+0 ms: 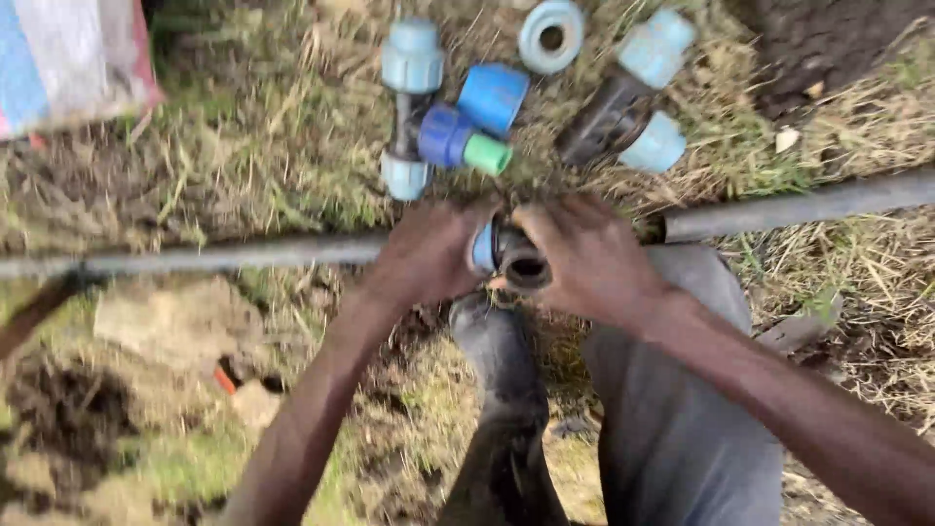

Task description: Assembling and connecting plastic irrigation pipes and T-junction fittings on the ground, including applying sealing tape.

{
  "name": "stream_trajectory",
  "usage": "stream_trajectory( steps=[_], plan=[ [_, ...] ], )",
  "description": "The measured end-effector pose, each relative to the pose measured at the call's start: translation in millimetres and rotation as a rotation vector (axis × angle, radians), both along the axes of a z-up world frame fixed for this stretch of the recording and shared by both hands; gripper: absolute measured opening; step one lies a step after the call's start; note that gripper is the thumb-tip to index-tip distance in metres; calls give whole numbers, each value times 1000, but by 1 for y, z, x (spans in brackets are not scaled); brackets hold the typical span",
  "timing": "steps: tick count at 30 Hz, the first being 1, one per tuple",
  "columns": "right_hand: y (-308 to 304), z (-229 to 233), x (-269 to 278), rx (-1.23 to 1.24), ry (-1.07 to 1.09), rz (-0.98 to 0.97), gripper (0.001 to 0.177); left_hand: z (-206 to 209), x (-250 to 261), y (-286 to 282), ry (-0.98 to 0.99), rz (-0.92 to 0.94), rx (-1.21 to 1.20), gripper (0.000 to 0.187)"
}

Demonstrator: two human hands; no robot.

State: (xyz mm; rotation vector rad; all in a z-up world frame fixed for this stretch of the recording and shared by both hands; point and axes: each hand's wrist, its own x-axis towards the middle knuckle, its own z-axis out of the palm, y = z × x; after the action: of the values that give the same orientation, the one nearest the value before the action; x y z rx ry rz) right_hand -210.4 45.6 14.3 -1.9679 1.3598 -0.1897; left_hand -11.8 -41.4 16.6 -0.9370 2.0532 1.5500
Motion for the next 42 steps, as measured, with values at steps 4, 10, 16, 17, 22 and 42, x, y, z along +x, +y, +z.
stream_trajectory(
  steps=[4, 10, 16, 17, 22, 42],
  plan=[
    [10, -21, 2, 29, -118, -119, 72, -6, -3, 7, -68, -31, 39, 70],
    [-1, -20, 9, -124, -200, -118, 62, -10, 11, 15, 84, -47, -200, 78],
    [-18, 2, 10, 193, -423, -377, 41, 0, 2, 12, -35, -130, -224, 77],
    [-28, 11, 8, 437, -392, -425, 44, 1, -5, 2, -54, -205, -259, 56],
    [-34, 1, 5, 1146, -338, -465, 86, -2, 0, 31, -93, -303, -243, 36],
    [-22, 17, 4, 829, -487, -546, 46, 41, -13, -54, -276, 8, 667, 97]
  ],
)
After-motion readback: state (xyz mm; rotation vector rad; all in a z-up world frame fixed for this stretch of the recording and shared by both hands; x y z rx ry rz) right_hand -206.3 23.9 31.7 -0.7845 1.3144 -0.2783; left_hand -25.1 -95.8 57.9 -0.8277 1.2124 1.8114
